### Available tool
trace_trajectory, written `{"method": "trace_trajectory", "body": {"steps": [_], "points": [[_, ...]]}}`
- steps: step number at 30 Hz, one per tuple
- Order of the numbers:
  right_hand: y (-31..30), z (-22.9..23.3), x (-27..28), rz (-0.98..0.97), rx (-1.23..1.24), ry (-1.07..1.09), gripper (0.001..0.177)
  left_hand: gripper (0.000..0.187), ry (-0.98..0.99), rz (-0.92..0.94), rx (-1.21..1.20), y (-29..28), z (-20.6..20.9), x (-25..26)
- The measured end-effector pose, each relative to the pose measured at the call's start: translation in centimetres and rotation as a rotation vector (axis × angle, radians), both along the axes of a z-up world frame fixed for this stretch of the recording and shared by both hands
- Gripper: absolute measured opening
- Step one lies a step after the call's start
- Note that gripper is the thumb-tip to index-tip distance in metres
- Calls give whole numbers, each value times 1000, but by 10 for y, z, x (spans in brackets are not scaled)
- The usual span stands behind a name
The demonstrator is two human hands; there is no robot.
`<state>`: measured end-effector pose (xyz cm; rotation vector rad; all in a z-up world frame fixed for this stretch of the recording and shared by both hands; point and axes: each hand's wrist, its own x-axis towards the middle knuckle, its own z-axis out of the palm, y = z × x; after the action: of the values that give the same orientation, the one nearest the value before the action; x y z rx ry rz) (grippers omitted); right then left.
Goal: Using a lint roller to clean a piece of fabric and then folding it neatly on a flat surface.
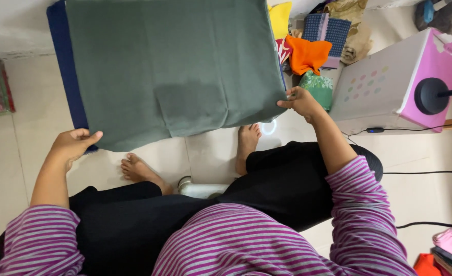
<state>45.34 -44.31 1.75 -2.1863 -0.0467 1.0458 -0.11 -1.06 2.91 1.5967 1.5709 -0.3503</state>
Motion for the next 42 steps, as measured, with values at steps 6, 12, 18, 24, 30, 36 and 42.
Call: {"method": "trace_trajectory", "body": {"steps": [6,12,18,24,30,36,42], "points": [[-8,-19,8,241,-73,-106,42,55,-24,-130,167,21,-47,-24],[0,-62,25,516,-122,-884,47,37,115,-500,895,23,-76,-13],[101,-38,-50,929,298,-1302,60,47,-369,-749,1107,-36,-26,92],[80,-72,12,993,-2,-1347,66,69,-129,-772,778,-14,-58,79],[103,-72,27,626,-166,-1394,76,88,99,-382,920,10,-71,93],[185,-70,-27,1120,27,-1151,73,78,-178,-875,810,1,-77,149],[166,-113,103,701,-263,-1163,80,65,-116,-580,1140,109,-148,118]]}}
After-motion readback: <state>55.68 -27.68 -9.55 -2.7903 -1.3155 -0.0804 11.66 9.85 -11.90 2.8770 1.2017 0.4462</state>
